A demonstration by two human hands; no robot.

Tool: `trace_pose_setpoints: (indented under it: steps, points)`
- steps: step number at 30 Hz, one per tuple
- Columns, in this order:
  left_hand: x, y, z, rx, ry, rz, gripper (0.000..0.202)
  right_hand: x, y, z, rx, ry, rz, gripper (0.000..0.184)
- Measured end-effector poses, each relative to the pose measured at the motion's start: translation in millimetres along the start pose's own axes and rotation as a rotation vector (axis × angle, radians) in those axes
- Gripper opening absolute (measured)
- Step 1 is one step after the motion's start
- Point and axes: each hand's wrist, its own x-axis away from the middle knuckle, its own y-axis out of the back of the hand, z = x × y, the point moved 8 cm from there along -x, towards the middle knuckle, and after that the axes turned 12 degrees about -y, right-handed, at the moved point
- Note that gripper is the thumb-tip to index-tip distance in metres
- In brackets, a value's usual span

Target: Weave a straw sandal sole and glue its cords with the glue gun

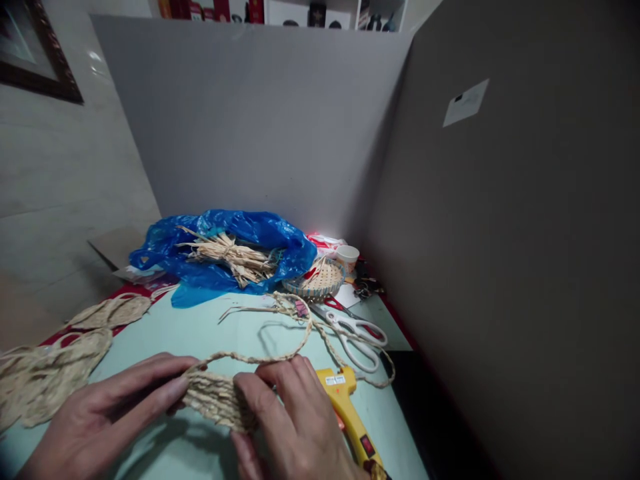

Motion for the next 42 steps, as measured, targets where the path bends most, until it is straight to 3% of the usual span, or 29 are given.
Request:
trace_pose_setpoints:
  steps: [4,9,14,19,25,30,32,36,42]
  points:
    - [-1,2.9,0,-0.058,-0.050,-0.008,0.023,1,-5,-1,0.014,-0.011,0.009,0.038]
    - [-4,-5.9,7,-0.037,-0.123,0.143,0.022,9,-11,-6,-0.053,-0.050,-0.072,0.034]
    - [-1,-13.8,20,0.090,-0.035,0.170,0.030,15,-20,-14,-0.022,-0.114,-0.030,0.039]
    - [0,-19.4,24,0.157,0.064,0.206,0.037,11,-16,-9,0.063,-0.066,0.012,0.040]
    - [2,-19.7,12,0.142,0.103,0.061,0.031,9,-21,0,0.200,-0.003,-0.016,0.048]
    - [2,-31.3,14,0.149,0.092,0.217,0.038,15,-24,1,0.223,-0.006,-0.055,0.035]
    - [-1,-25.8,13,0.182,0.072,0.179,0.045,16,-25,-2,0.170,-0.036,-0.018,0.031]
    - [-11,-1.4,8,0.238,-0.002,-0.013,0.052,15,-28,-14,0.091,-0.153,0.080,0.035]
    - [-19,29.2,32,0.048,0.021,-0.193,0.024,14,-24,-15,0.077,-0.175,0.060,0.039]
